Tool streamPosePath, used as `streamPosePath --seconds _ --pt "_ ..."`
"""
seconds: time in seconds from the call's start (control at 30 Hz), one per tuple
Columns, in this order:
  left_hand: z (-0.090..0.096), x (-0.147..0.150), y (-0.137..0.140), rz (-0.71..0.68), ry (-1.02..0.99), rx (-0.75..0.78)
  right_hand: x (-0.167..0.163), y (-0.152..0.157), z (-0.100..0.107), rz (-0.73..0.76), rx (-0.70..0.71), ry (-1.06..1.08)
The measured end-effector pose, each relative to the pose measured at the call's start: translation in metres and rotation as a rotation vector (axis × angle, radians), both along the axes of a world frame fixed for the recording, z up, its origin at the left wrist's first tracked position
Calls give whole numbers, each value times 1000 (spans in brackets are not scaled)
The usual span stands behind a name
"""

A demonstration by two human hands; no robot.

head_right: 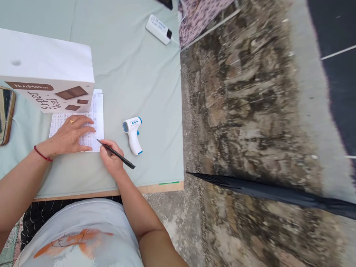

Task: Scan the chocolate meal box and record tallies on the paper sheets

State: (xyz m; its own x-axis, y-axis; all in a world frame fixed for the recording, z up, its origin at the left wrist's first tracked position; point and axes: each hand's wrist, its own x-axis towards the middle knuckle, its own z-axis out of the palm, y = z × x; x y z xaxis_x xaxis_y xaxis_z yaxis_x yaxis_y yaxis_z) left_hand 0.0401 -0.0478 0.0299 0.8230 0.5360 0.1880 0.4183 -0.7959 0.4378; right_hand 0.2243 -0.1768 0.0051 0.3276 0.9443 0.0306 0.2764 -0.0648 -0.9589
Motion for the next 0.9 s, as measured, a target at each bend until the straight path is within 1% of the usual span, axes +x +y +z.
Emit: streamPosePath --seconds 0.1,0.23,0.33,0.43,0.6,0.73,0.9 --pt "1 0 0 -1 13 -1 -6 3 -3 -101 -61 55" --pt "0 -1 0 9 18 -13 -13 7 0 -129 -35 57" --pt "-1 -1 0 9 12 -8 -13 8 2 -96 -7 4" --pt "-1 -1 1 8 13 -4 -12 8 2 -39 -17 -61" --pt "-1 -1 1 7 6 -5 -10 8 0 23 6 -85" --pt "-1 -2 -2 8 3 -17 -10 6 -3 36 -5 -144" --pt "-1 -2 -3 12 -1 -2 -9 6 -4 31 33 -157"
